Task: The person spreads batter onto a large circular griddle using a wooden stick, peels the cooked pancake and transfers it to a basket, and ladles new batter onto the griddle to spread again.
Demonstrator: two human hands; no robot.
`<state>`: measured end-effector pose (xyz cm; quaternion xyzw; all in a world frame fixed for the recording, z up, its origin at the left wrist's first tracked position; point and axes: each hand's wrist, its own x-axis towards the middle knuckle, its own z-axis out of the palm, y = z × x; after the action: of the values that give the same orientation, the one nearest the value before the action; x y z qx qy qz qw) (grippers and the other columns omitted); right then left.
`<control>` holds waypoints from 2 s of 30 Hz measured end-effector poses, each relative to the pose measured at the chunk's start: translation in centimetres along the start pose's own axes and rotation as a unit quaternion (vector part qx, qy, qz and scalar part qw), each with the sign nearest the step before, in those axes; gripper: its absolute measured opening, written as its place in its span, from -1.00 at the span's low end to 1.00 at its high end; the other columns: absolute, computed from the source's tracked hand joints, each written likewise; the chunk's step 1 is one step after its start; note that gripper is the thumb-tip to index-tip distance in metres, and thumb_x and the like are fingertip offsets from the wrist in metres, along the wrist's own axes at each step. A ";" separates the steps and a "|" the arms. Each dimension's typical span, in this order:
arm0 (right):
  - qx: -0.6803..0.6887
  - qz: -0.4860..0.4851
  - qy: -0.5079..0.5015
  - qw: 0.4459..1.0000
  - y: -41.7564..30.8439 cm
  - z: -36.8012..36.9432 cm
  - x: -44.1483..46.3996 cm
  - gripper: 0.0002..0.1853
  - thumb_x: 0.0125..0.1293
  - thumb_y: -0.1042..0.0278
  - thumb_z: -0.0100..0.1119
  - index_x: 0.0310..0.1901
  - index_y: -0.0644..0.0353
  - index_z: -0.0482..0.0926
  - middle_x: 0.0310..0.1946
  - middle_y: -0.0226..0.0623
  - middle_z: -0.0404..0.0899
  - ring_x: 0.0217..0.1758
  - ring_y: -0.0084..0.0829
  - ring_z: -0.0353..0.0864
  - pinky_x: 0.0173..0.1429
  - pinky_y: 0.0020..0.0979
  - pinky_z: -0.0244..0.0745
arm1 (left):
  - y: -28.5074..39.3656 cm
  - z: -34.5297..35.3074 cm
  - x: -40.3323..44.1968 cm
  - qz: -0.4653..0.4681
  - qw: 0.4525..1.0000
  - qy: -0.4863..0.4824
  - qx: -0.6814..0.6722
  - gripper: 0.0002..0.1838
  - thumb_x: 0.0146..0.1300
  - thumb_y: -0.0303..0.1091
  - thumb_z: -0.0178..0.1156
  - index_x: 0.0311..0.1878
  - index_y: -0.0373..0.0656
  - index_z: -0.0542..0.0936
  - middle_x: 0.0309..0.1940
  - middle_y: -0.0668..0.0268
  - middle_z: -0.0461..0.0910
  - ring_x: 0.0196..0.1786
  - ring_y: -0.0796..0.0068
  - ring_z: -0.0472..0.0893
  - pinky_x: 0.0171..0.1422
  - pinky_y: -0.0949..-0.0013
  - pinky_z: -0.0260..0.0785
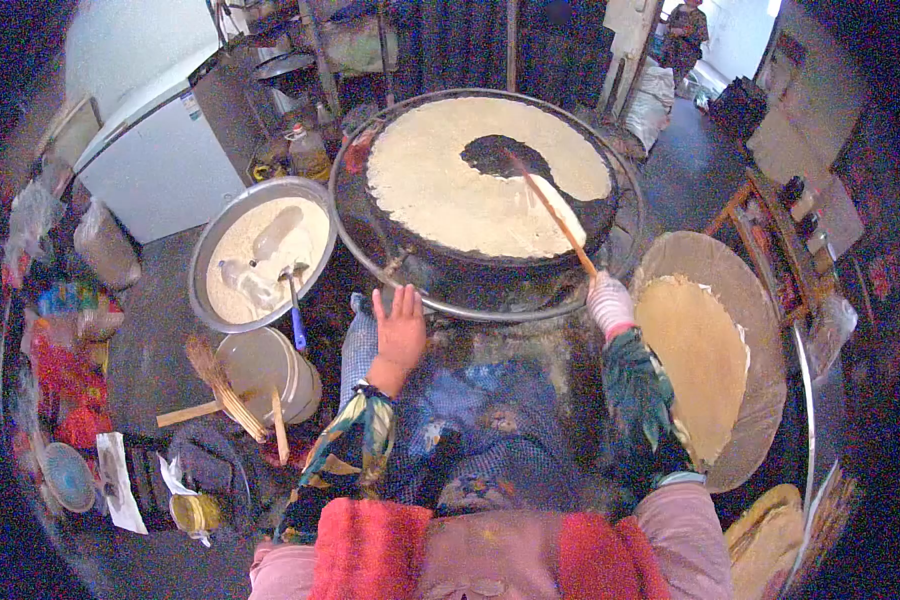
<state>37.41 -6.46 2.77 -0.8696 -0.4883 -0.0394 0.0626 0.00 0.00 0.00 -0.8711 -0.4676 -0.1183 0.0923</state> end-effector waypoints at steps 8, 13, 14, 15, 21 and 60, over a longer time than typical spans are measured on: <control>0.028 -0.099 -0.069 0.992 -2.4 -2.1 -4.1 -0.73 0.33 0.15 -0.13 -0.28 0.18 0.46 -0.48 0.01 0.59 -0.40 -0.01 0.61 -0.30 -0.01 0.48 | -2.5 1.0 -0.3 -0.026 0.997 0.058 -0.040 -0.45 0.08 -0.33 0.00 0.18 -0.32 0.38 0.29 0.09 0.26 0.38 0.15 0.20 0.38 -0.37 -0.37; 0.074 -0.026 0.009 0.997 -1.2 -2.7 -1.1 -0.71 0.32 0.18 -0.13 -0.29 0.20 0.52 -0.42 0.03 0.60 -0.31 -0.02 0.62 -0.23 -0.04 0.49 | -3.0 -2.9 0.6 -0.071 0.997 -0.005 0.021 -0.42 0.04 -0.30 0.05 0.21 -0.21 0.38 0.30 0.10 0.25 0.38 0.13 0.20 0.33 -0.43 -0.34; 0.071 -0.032 -0.011 0.997 -2.0 -3.9 -1.8 -0.71 0.32 0.20 -0.15 -0.28 0.21 0.53 -0.41 0.03 0.60 -0.31 -0.03 0.62 -0.22 -0.04 0.49 | -1.9 -4.4 0.9 -0.055 0.998 0.010 -0.003 -0.42 0.02 -0.29 0.07 0.20 -0.18 0.39 0.28 0.11 0.27 0.38 0.13 0.20 0.32 -0.45 -0.33; 0.063 -0.041 -0.036 0.997 -2.9 -5.1 -2.9 -0.70 0.32 0.21 -0.17 -0.28 0.21 0.53 -0.41 0.04 0.60 -0.30 -0.03 0.62 -0.21 -0.05 0.49 | -0.5 -5.1 0.8 -0.042 0.998 0.019 -0.033 -0.42 0.01 -0.28 0.09 0.19 -0.16 0.39 0.26 0.12 0.29 0.38 0.13 0.20 0.31 -0.46 -0.32; 0.066 -0.006 0.000 0.998 -0.7 -1.9 -1.6 -0.72 0.31 0.24 -0.16 -0.28 0.21 0.52 -0.41 0.03 0.60 -0.28 -0.01 0.61 -0.20 -0.05 0.49 | 6.6 -0.8 -0.5 0.090 0.994 0.044 -0.051 -0.45 0.03 -0.29 0.08 0.13 -0.33 0.44 0.21 0.09 0.35 0.34 0.14 0.25 0.33 -0.46 -0.31; 0.105 -0.101 -0.060 0.987 2.1 -3.7 -7.0 -0.77 0.26 0.20 -0.01 -0.33 0.21 0.48 -0.51 0.03 0.58 -0.40 0.01 0.60 -0.31 -0.03 0.47 | 5.9 -1.7 0.0 0.086 0.993 0.000 -0.077 -0.40 0.09 -0.29 0.00 0.23 -0.35 0.33 0.27 0.04 0.30 0.37 0.12 0.22 0.39 -0.36 -0.36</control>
<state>35.52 -13.93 5.42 -0.8051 -0.5780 0.0581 0.1198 4.71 -3.71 1.29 -0.9126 -0.3804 -0.1457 0.0351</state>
